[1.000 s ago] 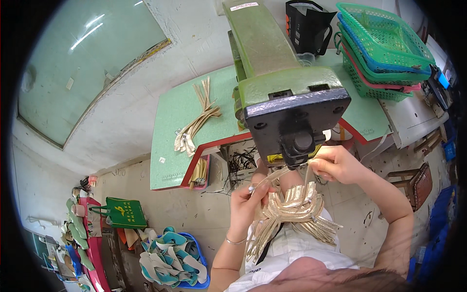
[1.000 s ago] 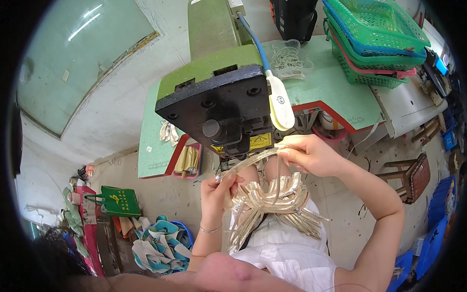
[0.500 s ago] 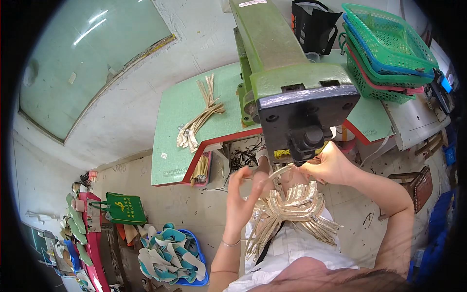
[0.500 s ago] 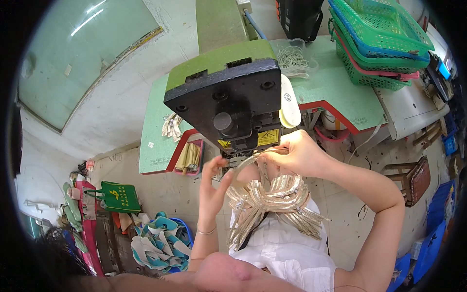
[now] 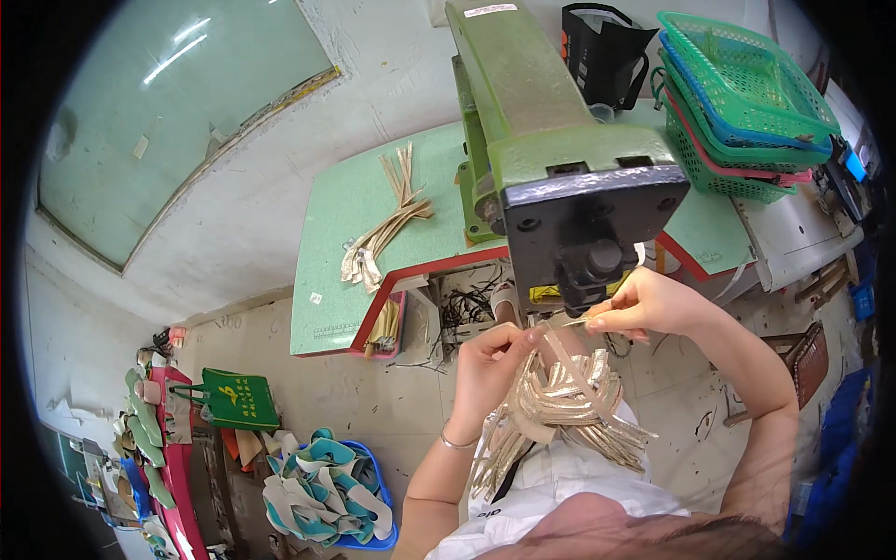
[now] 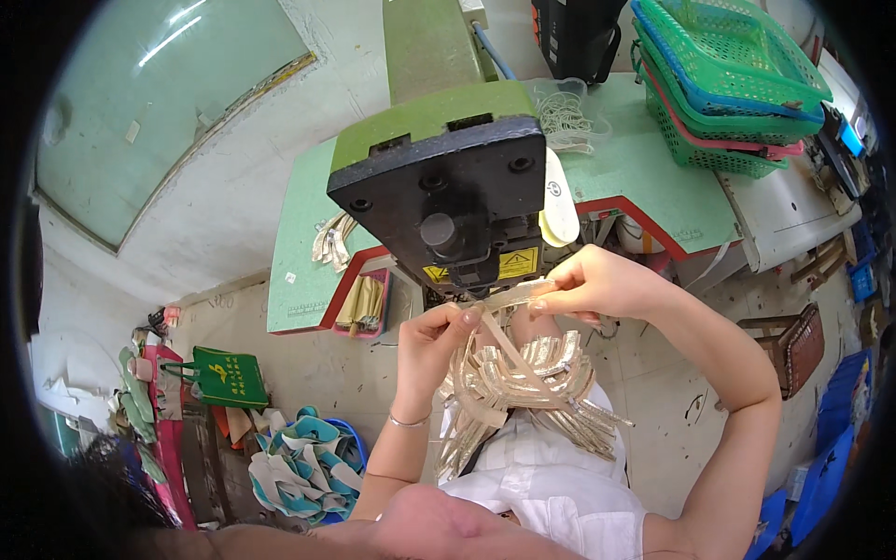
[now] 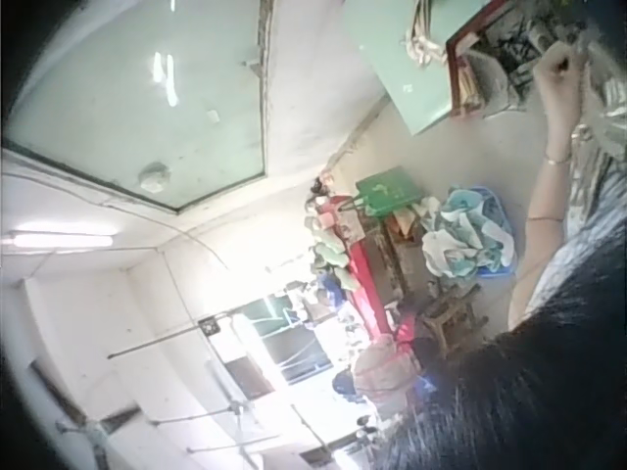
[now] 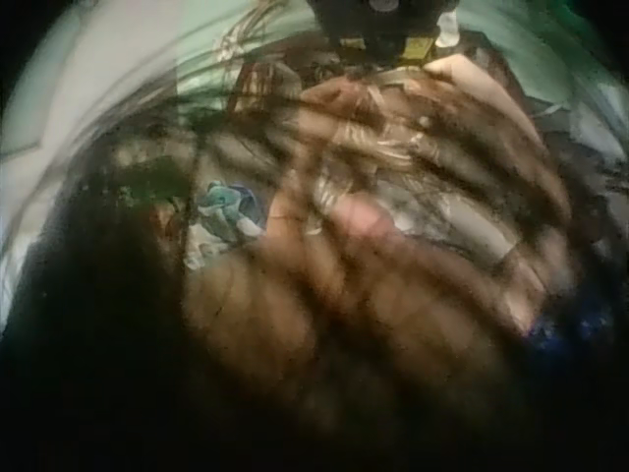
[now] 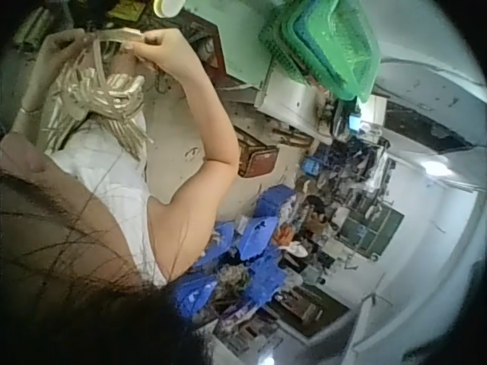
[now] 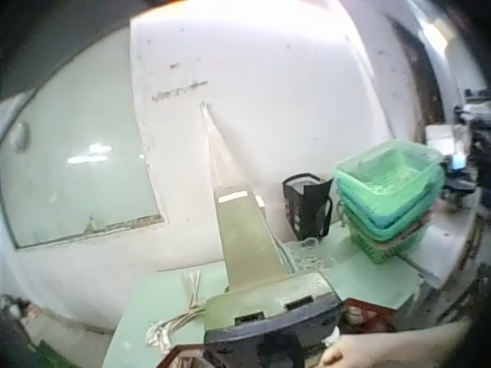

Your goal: The person feeds gold-colored cords into a green machine, pressing a lever to process each cord. They handle the cords one at a time, placing the processed items on the table to the left.

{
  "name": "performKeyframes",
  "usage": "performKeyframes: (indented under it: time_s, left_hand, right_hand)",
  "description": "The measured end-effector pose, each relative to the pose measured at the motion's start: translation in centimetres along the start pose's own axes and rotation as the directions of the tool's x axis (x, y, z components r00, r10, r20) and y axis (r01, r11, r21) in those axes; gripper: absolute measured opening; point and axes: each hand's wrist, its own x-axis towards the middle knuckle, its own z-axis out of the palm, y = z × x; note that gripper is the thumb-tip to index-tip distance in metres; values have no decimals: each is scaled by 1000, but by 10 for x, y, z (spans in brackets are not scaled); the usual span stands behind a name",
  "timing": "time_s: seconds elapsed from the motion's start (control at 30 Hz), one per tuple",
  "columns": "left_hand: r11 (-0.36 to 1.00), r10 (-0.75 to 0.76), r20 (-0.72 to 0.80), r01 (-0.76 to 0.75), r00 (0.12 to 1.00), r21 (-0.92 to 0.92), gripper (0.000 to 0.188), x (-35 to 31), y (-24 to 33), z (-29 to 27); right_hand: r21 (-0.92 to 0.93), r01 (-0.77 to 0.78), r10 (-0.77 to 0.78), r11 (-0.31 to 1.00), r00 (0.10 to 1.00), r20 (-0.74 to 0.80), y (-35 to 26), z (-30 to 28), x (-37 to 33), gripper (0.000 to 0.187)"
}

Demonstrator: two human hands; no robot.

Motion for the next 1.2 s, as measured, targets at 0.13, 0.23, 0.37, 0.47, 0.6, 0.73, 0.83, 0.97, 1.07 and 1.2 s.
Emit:
performKeyframes:
  time_s: [0.13,0.23,0.37,0.47,0.6,0.73,0.83,0.97,1.07,1.2]
  left_hand:
    - [991,-37,-94,24,995,-131,21,-15,-11,-2]
    - [972,-158,-201,116,967,-203,21,-32,-15,-6]
    - [996,-43,-320,15,946,-88,19,-40,-33,-31]
    - [997,69,-515,-79,854,2,24,-2,-30,-71]
    - [835,412,-405,-162,816,525,31,117,-7,-162]
    - [470,435,-407,184,803,864,25,226,-39,-190]
    - [155,612,-268,219,744,963,25,241,-83,-204]
    - [234,780,-156,-51,606,971,26,189,-70,-132]
    - [530,295,108,-257,949,808,28,83,-64,-68]
    - [360,-36,421,-381,906,852,30,-22,-136,-21]
  right_hand:
    - [235,52,-40,971,998,-55,4,19,-1,26]
    - [226,76,-71,971,997,-30,-2,28,5,24]
    - [269,107,-110,957,994,-6,-2,45,15,25]
    - [261,79,-78,962,997,-14,9,45,17,24]
    - [30,179,-176,983,979,-101,72,75,34,24]
    - [-428,272,-381,862,904,-192,157,145,50,24]
    - [-579,289,-492,763,840,-228,178,186,61,27]
    - [-576,263,-481,774,835,-266,191,197,65,28]
    - [-539,271,-461,798,850,-254,196,193,65,27]
    - [-489,322,-477,811,848,-232,196,190,64,26]
